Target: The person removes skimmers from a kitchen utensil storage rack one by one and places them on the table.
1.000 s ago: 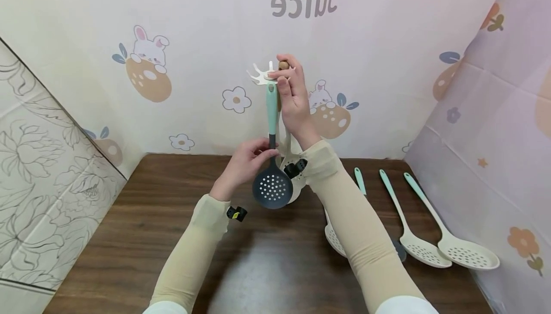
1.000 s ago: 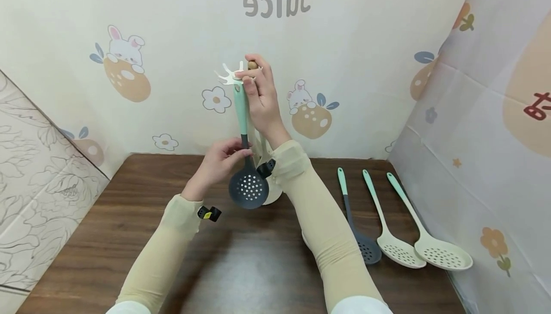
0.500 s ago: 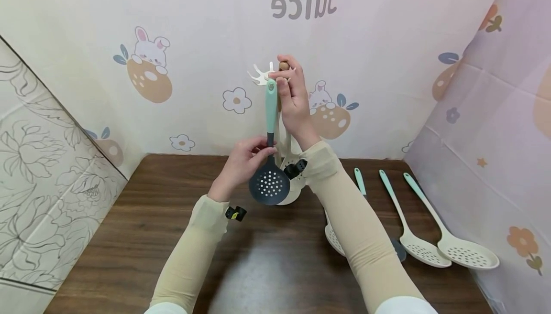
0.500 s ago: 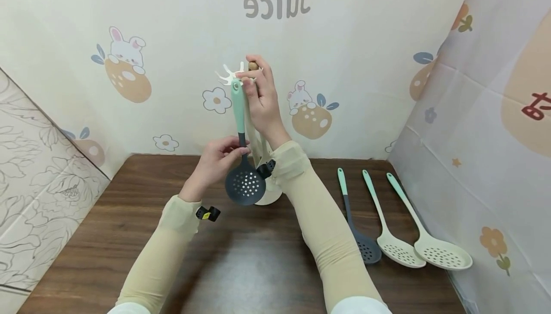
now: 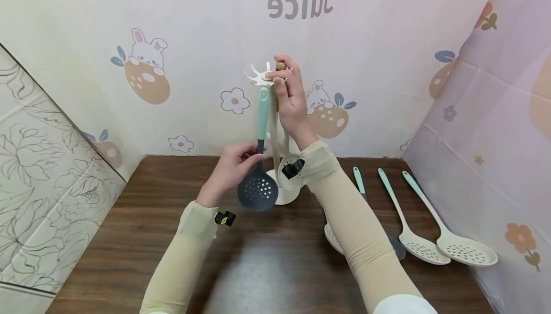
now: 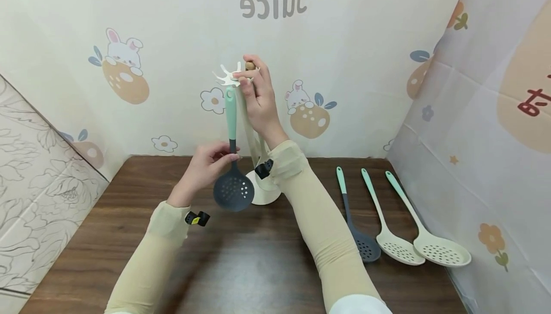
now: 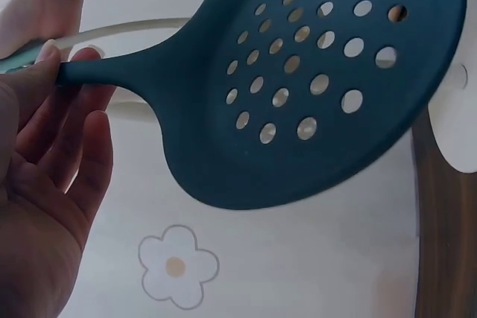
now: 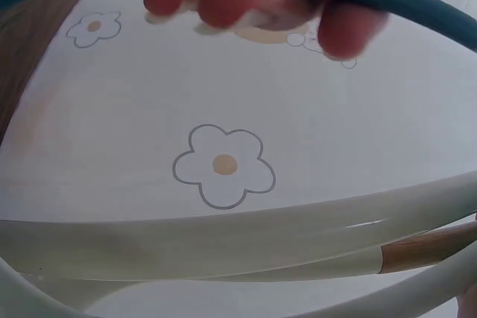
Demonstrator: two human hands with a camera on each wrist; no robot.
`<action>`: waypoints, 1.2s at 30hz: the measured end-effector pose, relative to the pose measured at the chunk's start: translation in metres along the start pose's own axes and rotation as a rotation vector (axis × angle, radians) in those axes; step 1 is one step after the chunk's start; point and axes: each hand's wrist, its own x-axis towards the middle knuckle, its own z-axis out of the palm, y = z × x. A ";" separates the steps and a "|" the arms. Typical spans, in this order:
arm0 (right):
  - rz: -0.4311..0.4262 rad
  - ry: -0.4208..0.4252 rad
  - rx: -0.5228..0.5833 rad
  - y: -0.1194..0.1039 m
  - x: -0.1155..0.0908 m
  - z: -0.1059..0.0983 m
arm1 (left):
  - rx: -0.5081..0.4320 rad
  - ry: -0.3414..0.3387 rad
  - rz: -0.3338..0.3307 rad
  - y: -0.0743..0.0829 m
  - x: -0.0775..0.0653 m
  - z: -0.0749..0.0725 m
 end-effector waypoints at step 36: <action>0.033 0.024 -0.001 -0.004 -0.001 0.002 | -0.288 -0.293 -0.526 -0.094 -0.031 -0.010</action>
